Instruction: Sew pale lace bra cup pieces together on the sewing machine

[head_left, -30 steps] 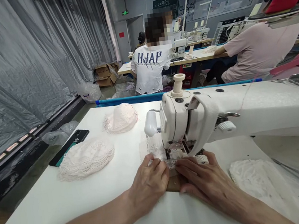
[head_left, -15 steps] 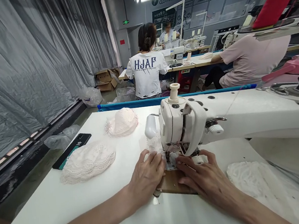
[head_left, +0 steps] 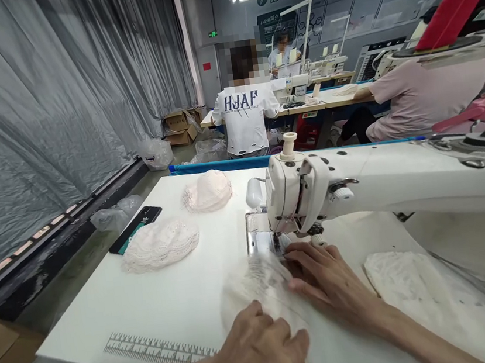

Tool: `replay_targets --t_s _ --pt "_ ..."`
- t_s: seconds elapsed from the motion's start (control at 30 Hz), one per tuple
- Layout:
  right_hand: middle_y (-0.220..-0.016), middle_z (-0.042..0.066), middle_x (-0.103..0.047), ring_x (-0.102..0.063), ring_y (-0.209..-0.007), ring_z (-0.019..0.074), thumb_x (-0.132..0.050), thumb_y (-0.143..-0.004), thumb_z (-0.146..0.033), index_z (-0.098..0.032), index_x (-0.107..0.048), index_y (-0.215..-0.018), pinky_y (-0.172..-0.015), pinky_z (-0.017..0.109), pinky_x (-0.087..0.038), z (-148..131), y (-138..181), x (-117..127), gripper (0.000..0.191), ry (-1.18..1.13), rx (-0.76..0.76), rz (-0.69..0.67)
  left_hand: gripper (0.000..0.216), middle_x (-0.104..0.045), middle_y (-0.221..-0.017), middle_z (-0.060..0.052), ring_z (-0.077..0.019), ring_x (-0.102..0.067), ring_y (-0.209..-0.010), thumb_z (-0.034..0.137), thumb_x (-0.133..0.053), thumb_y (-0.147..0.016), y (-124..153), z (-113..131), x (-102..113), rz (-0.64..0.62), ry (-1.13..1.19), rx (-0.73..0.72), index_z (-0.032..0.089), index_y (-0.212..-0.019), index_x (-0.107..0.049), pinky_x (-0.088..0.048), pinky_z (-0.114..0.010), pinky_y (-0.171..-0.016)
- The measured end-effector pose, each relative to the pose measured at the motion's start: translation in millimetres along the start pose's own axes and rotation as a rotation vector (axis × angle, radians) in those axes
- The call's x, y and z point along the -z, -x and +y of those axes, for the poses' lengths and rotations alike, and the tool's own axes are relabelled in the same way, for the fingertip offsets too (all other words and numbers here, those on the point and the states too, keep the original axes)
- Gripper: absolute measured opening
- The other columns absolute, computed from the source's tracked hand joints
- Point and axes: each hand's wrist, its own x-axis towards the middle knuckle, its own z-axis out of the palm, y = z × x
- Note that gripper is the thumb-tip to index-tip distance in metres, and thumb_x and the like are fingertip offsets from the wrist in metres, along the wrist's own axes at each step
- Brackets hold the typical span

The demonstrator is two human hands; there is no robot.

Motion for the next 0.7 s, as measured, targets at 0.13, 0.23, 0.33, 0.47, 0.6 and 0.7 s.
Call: replay_targets --t_s 0.13,0.23,0.33,0.47,0.6,0.7 --pt "-0.121 0.014 -0.053 -0.051 -0.105 0.0293 -0.056 -0.081 -0.051 -0.021 -0.052 -0.112 -0.078 0.044 -0.044 -19 4 1 0.044 -0.103 -0.004 -0.052 0.016 -0.06 -0.078 -0.001 -0.0128 -0.056 -0.07 0.015 -0.045 -0.091 -5 -23 19 0.06 0.157 0.241 0.015 -0.099 -0.059 -0.042 -0.026 -0.063" --pt "-0.119 0.012 -0.054 -0.052 -0.104 0.0277 -0.057 -0.082 -0.035 -0.021 -0.051 -0.11 -0.077 0.044 -0.045 -29 6 -2 0.032 -0.166 -0.042 -0.032 0.019 -0.058 -0.093 -0.005 -0.0181 -0.055 -0.086 0.028 -0.058 -0.084 -19 -48 11 -0.04 0.311 0.46 0.015 -0.099 -0.061 -0.045 -0.03 -0.072" --pt "-0.109 0.011 -0.058 -0.053 -0.097 0.0247 -0.047 -0.086 -0.024 -0.02 -0.053 -0.101 -0.073 0.041 -0.046 -31 8 -6 0.017 -0.258 -0.11 0.057 0.032 -0.056 -0.091 -0.004 -0.02 -0.053 -0.087 0.037 -0.064 -0.077 -32 -61 -4 -0.132 0.49 0.52 0.016 -0.1 -0.061 -0.044 -0.029 -0.07" --pt "-0.07 0.001 -0.052 -0.048 -0.063 0.0151 -0.044 -0.088 -0.03 -0.018 -0.054 -0.081 -0.055 0.027 -0.039 -33 12 3 0.017 -0.521 -0.262 -0.044 0.023 -0.05 -0.071 0.001 -0.0135 -0.048 -0.068 0.035 -0.06 -0.078 -32 -54 -1 -0.146 0.814 0.594 0.014 -0.068 -0.057 -0.038 -0.023 -0.06" --pt "-0.062 -0.004 -0.039 -0.037 -0.057 0.0104 -0.049 -0.086 -0.043 -0.017 -0.05 -0.073 -0.051 0.023 -0.031 -54 25 26 0.029 -0.909 -0.294 -0.229 0.026 -0.05 -0.07 0.001 -0.0109 -0.045 -0.066 0.038 -0.063 -0.075 -6 -33 33 -0.225 1.14 0.577 0.013 -0.069 -0.057 -0.034 -0.021 -0.058" --pt "-0.064 -0.004 -0.042 -0.037 -0.058 0.0095 -0.052 -0.085 -0.044 -0.017 -0.05 -0.076 -0.052 0.022 -0.03 -78 37 39 0.029 -1.054 -0.251 -0.326 0.029 -0.042 -0.062 0.005 -0.0081 -0.037 -0.058 0.04 -0.069 -0.07 14 -11 54 -0.324 1.246 0.644 0.013 -0.077 -0.06 -0.027 -0.02 -0.053"
